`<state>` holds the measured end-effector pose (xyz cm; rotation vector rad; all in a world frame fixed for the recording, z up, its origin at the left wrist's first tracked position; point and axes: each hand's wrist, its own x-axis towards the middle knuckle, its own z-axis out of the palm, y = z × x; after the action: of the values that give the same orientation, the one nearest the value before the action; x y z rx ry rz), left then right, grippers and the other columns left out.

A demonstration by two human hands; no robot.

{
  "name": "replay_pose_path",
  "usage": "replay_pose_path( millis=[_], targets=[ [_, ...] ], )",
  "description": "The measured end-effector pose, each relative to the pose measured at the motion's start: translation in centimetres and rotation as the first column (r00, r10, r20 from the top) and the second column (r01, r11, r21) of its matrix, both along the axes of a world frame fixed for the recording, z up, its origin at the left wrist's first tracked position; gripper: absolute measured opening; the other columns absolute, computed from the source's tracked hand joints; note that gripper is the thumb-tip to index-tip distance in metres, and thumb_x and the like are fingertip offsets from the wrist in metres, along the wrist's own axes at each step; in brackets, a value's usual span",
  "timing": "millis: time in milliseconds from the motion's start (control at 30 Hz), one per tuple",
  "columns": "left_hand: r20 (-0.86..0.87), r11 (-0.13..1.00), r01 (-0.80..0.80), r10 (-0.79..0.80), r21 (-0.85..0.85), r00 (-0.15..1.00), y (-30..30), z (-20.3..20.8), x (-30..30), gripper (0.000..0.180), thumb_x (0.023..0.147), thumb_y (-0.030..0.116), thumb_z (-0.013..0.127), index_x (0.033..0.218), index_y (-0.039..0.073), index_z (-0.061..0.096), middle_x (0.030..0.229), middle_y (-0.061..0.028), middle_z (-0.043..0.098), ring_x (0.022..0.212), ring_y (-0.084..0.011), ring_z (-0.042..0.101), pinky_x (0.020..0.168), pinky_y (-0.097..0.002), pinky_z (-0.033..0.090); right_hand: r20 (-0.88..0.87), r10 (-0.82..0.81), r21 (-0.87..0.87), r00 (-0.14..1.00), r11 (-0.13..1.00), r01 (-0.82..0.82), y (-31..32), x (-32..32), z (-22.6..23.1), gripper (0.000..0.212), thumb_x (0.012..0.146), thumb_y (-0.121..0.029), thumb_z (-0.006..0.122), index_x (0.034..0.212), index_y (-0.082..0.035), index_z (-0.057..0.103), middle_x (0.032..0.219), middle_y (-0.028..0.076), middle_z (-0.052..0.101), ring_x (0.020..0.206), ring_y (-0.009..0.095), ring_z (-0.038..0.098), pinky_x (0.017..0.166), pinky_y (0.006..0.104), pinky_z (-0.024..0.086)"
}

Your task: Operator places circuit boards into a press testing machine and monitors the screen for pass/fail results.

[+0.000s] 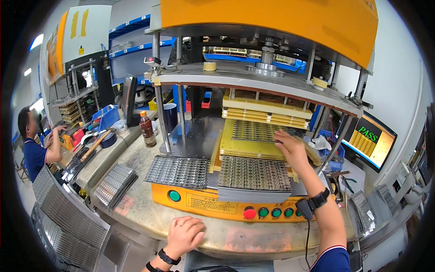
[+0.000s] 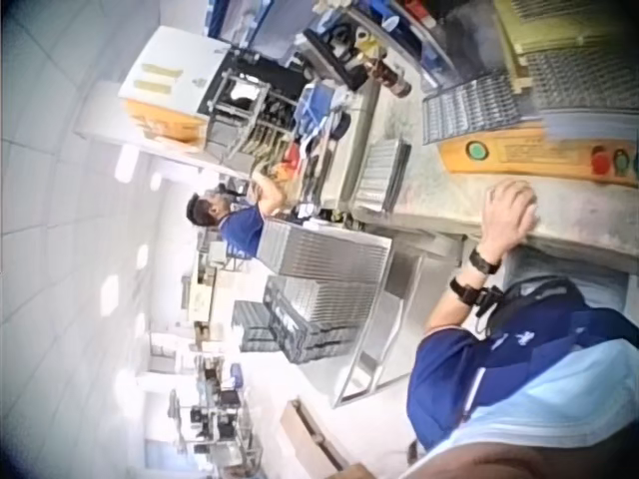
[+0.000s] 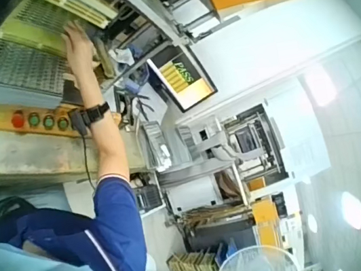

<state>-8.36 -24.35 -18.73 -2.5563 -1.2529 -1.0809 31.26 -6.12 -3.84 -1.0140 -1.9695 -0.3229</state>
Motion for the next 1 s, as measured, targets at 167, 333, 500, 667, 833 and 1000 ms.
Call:
replay_pose_path(
  millis=[167, 333, 500, 667, 833, 1000],
  targets=[
    [0.135, 0.999, -0.032, 0.032, -0.003, 0.99, 0.5, -0.6, -0.3, 0.018, 0.086, 0.025, 0.07, 0.101, 0.015, 0.071, 0.105, 0.0015, 0.069, 0.103, -0.021, 0.063, 0.09, -0.0382, 0.042, 0.011, -0.001, -0.04, 1.0, 0.999, 0.001, 2.0, 0.4, -0.8, 0.026, 0.092, -0.011, 0.072, 0.116, -0.002, 0.073, 0.127, 0.014, 0.07, 0.131, 0.031, 0.059, 0.104, 0.042, 0.053],
    [0.11, 0.999, -0.043, 0.046, -0.024, 0.993, 0.2, -0.4, 0.1, 0.014, 0.086, 0.025, 0.067, 0.095, 0.015, 0.072, 0.1, 0.0014, 0.07, 0.098, -0.0214, 0.063, 0.087, -0.038, 0.041, 0.006, 0.0, -0.05, 1.0, 0.999, 0.0, 2.1, -0.1, -0.7, 0.026, 0.092, -0.011, 0.072, 0.117, -0.002, 0.073, 0.127, 0.014, 0.07, 0.131, 0.032, 0.059, 0.104, 0.0424, 0.053],
    [0.111, 0.998, -0.051, 0.053, -0.027, 0.992, 0.3, -0.4, 0.2, 0.014, 0.085, 0.026, 0.068, 0.094, 0.015, 0.071, 0.099, 0.0015, 0.07, 0.098, -0.0214, 0.063, 0.087, -0.038, 0.041, 0.02, 0.012, -0.053, 1.0, 0.999, -0.011, 2.1, 0.1, -0.6, 0.026, 0.091, -0.011, 0.073, 0.116, -0.002, 0.073, 0.127, 0.014, 0.07, 0.131, 0.032, 0.059, 0.105, 0.0421, 0.053],
    [0.112, 0.998, -0.055, 0.056, -0.008, 0.992, 0.4, -0.4, 0.2, 0.013, 0.085, 0.025, 0.069, 0.092, 0.015, 0.071, 0.099, 0.0017, 0.07, 0.097, -0.0212, 0.063, 0.085, -0.0377, 0.041, 0.043, -0.002, -0.066, 0.999, 0.998, 0.005, 2.3, 0.3, -0.7, 0.027, 0.092, -0.012, 0.073, 0.116, -0.002, 0.073, 0.127, 0.013, 0.071, 0.131, 0.031, 0.06, 0.105, 0.0422, 0.053],
    [0.114, 0.998, -0.057, 0.058, -0.011, 0.992, 0.4, -0.4, 0.2, 0.012, 0.083, 0.024, 0.07, 0.092, 0.015, 0.071, 0.099, 0.0021, 0.07, 0.096, -0.0211, 0.063, 0.083, -0.0374, 0.041, 0.059, -0.005, -0.06, 0.998, 0.998, 0.009, 2.3, 0.3, -0.6, 0.027, 0.092, -0.013, 0.073, 0.117, -0.003, 0.073, 0.127, 0.013, 0.071, 0.131, 0.03, 0.06, 0.105, 0.0424, 0.053],
    [0.121, 0.999, -0.049, 0.051, -0.019, 0.991, 0.4, -0.4, 0.2, 0.012, 0.082, 0.023, 0.071, 0.091, 0.015, 0.071, 0.099, 0.002, 0.07, 0.095, -0.0212, 0.063, 0.083, -0.0372, 0.041, 0.093, -0.009, -0.074, 0.996, 0.997, 0.016, 2.0, 0.4, -0.3, 0.027, 0.093, -0.015, 0.072, 0.118, -0.003, 0.073, 0.126, 0.013, 0.071, 0.13, 0.031, 0.06, 0.104, 0.0424, 0.053]
  ],
)
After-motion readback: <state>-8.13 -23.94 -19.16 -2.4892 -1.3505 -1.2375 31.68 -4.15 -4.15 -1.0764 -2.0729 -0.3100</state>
